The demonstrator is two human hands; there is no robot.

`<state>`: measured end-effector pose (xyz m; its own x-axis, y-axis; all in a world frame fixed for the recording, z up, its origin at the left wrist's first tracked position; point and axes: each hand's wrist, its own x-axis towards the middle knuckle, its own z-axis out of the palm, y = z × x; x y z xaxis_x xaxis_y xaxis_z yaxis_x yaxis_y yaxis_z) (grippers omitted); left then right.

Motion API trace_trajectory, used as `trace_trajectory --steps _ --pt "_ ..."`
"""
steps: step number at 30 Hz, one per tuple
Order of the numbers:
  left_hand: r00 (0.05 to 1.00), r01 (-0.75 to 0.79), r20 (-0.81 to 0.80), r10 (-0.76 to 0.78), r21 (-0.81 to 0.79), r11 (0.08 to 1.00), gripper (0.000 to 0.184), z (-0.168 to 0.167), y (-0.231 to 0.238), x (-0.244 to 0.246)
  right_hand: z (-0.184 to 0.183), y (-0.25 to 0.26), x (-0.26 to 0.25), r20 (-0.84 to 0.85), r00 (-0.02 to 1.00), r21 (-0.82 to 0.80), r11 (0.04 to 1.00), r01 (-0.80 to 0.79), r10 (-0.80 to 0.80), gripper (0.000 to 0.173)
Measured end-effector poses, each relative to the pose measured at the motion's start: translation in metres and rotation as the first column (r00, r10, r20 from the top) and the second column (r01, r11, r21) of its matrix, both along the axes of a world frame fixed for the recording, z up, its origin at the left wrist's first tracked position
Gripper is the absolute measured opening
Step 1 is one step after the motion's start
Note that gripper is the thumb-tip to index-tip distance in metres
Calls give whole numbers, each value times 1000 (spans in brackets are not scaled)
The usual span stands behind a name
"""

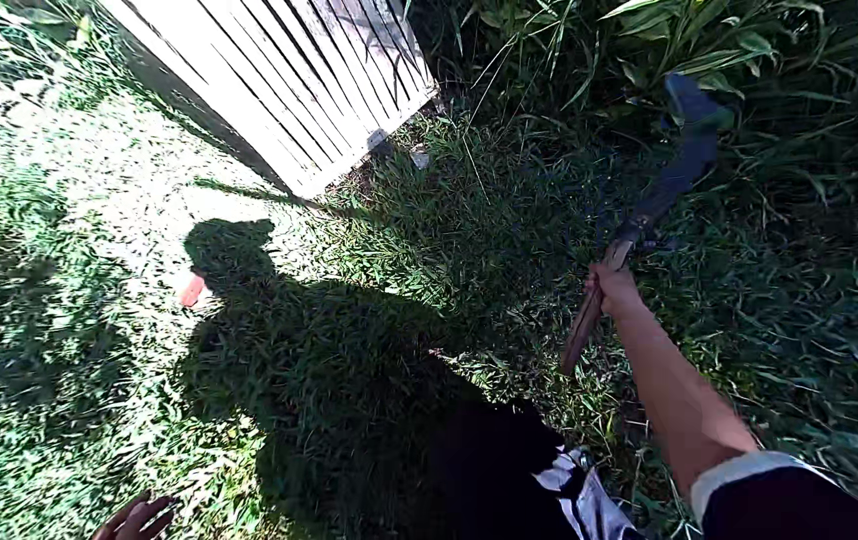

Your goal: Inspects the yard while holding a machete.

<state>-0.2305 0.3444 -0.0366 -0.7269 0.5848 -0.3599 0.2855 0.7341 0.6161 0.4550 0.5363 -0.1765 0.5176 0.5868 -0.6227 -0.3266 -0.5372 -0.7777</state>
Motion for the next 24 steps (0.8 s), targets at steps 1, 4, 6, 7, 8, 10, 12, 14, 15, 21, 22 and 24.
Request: trace_trajectory --steps 1,4,6,7,8,10,12,14,15,21,22,24 --pt "1000 -7 4 7 0 1000 48 -2 -3 1 -16 11 -9 28 1000 -18 1000 -9 9 27" --pt "999 12 44 -12 -10 1000 47 -7 1 14 -63 -87 -41 12 725 -387 672 -632 689 42" --pt "998 29 57 -28 -31 999 48 -10 0 20 -83 -180 -35 -148 448 -441 347 -828 882 54" --pt "998 23 57 -21 -35 999 48 -11 -5 23 -80 -205 -25 -174 421 -450 308 -838 890 61" --pt "998 15 65 -12 -40 999 48 -15 -12 28 -70 -212 -10 -152 457 -463 345 -817 877 64" --pt "994 23 107 -16 -59 998 48 -28 -22 38 -45 -185 8 -8 648 -432 582 -689 762 60" --pt "986 27 165 -12 -88 996 50 -48 -34 52 -19 -116 6 107 884 -251 873 -418 454 49" --pt "979 5 204 17 -106 994 49 -69 -44 64 -5 -34 -6 36 998 7 999 -42 42 33" --pt "978 -17 206 39 -106 994 48 -78 -49 67 -7 2 -18 -40 996 90 992 83 -80 29" --pt "976 -111 186 113 -19 994 44 -110 -59 73 -90 -120 -105 -102 345 -303 302 -904 933 51" --pt "977 -134 166 135 -18 991 45 -108 -64 69 -95 -154 -94 -152 202 -328 143 -934 968 58" --pt "966 -201 159 203 -25 979 47 -103 -75 66 -90 -176 -56 -150 184 -368 118 -922 971 63"
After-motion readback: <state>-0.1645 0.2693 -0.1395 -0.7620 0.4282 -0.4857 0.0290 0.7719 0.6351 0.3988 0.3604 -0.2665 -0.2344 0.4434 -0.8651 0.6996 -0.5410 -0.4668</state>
